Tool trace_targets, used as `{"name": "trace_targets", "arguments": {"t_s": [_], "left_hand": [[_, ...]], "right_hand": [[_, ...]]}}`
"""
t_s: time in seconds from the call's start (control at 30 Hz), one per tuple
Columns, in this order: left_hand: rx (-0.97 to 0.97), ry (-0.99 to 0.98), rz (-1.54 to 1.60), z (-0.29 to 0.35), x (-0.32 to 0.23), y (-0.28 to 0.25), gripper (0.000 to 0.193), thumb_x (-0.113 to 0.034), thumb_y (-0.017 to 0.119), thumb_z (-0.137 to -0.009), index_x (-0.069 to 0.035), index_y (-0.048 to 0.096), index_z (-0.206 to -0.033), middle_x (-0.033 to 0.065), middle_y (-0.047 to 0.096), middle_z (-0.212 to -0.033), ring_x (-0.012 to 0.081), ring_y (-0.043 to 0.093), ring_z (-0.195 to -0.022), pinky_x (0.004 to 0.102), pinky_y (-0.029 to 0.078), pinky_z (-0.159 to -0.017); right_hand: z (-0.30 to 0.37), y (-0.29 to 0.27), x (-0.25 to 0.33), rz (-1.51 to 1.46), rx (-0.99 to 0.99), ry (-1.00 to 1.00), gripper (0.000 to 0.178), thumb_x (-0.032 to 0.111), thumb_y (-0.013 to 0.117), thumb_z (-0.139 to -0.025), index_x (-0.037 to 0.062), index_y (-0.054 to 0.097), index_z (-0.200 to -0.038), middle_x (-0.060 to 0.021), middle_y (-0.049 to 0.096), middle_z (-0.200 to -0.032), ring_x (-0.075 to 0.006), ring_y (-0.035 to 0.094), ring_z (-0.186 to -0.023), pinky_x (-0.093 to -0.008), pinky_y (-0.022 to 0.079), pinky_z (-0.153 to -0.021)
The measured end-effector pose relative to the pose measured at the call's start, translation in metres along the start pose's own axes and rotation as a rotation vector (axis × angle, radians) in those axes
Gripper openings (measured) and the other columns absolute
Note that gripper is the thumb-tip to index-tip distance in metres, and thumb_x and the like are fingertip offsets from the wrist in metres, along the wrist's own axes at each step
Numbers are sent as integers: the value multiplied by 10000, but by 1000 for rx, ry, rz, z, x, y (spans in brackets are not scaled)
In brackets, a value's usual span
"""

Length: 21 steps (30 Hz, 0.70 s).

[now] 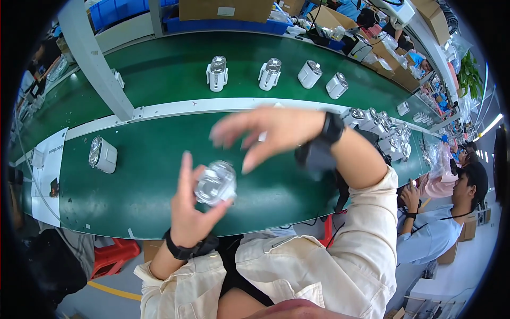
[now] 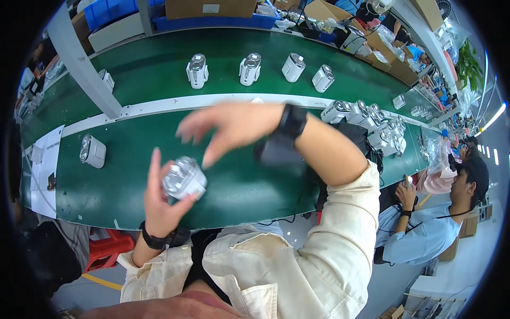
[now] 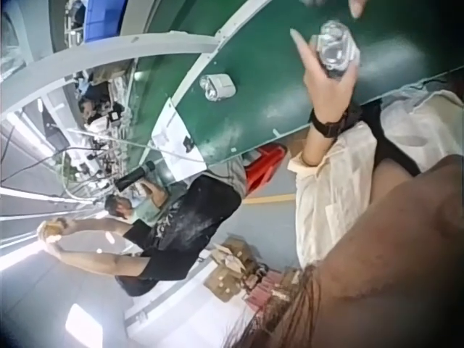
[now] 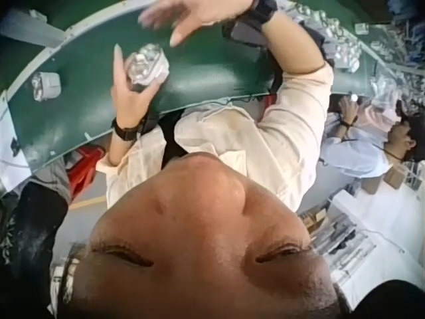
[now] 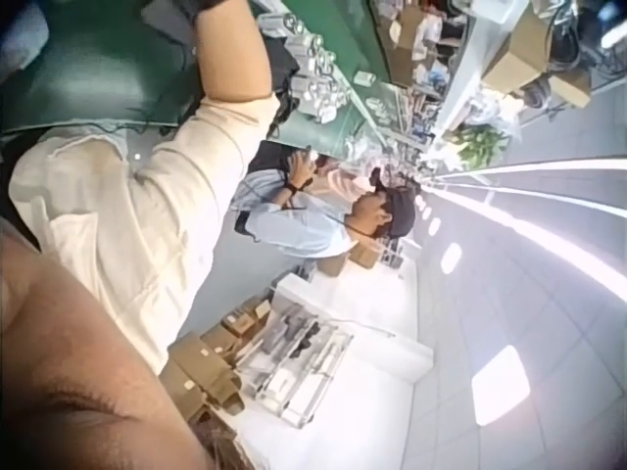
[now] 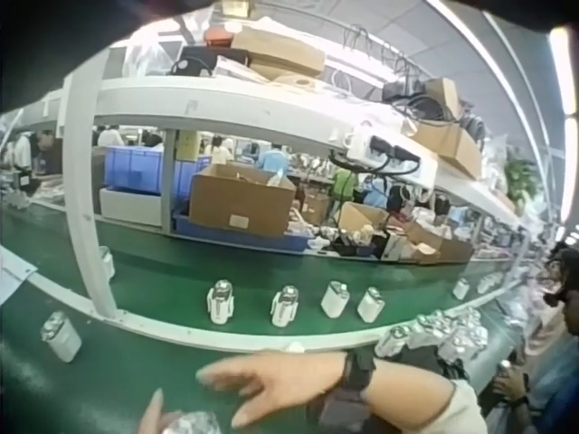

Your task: The person picks up a white device, peels off a small sticker from its surface, and wipes it with a cloth. They repeat this process for several devices, placing each one back onto the green workbench after finishing.

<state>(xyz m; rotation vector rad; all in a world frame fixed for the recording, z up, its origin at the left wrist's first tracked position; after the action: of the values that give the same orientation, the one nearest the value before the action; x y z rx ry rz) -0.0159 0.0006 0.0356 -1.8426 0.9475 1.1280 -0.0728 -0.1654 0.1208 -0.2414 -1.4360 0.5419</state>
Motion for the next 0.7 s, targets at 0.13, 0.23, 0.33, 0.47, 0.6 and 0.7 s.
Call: {"name": "trace_targets", "arguments": {"t_s": [0.13,0.23,0.33,0.47,0.6,0.7], "left_hand": [[-534,-77,-229,-3,4,-72,918,-30,764,-742,9,223,-1482,224,542,-1237,302,603,-1064,362,461,-937],[-633,-91,-393,-3,17,-114,905,-5,748,-736,8,230,-1478,234,527,-1239,316,576,-1097,365,448,-951],[-662,-111,-563,3,28,-132,888,10,733,-731,2,244,-1472,245,489,-1270,338,529,-1149,369,428,-974],[-615,-188,-547,9,32,-132,888,-36,747,-723,9,258,-1464,254,415,-1338,388,451,-1219,401,396,-1010],[-697,66,-848,13,-21,-109,943,-137,794,-701,31,256,-1457,256,377,-1373,428,394,-1259,444,358,-1041],[-598,276,-900,11,-64,-71,1010,-222,832,-669,49,252,-1451,257,362,-1387,448,347,-1290,472,322,-1064]], "right_hand": [[64,-185,-104,805,-1088,322,674,361,770,-730,21,555,-1270,-183,556,-1295,-331,536,-1194,-409,432,-1005],[113,-241,-186,964,-1194,829,946,411,803,-642,38,382,-1402,-226,549,-1276,-368,489,-1236,-493,425,-1000],[140,-246,-236,668,-1121,857,995,345,801,-644,-4,312,-1437,-271,558,-1273,-387,572,-1151,-416,464,-982],[166,-244,-229,683,-1258,976,930,296,802,-661,-21,360,-1416,-244,578,-1264,-349,578,-1161,-394,458,-979],[154,-217,-117,798,-1282,713,903,282,813,-664,-63,389,-1383,-204,639,-1160,-300,621,-1072,-362,471,-926],[108,-168,-66,579,-1092,305,817,225,810,-701,-40,428,-1372,-162,659,-1062,-187,642,-912,-303,497,-812]]}}
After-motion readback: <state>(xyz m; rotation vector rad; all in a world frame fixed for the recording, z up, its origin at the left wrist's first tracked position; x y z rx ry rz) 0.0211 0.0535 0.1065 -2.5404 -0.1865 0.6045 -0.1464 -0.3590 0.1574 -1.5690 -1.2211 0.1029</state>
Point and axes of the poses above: each hand's wrist, its own z-axis away from the middle knuckle, its own y-axis out of the palm, x = y × z, the point moved 7 cm from there along -z, towards the middle knuckle
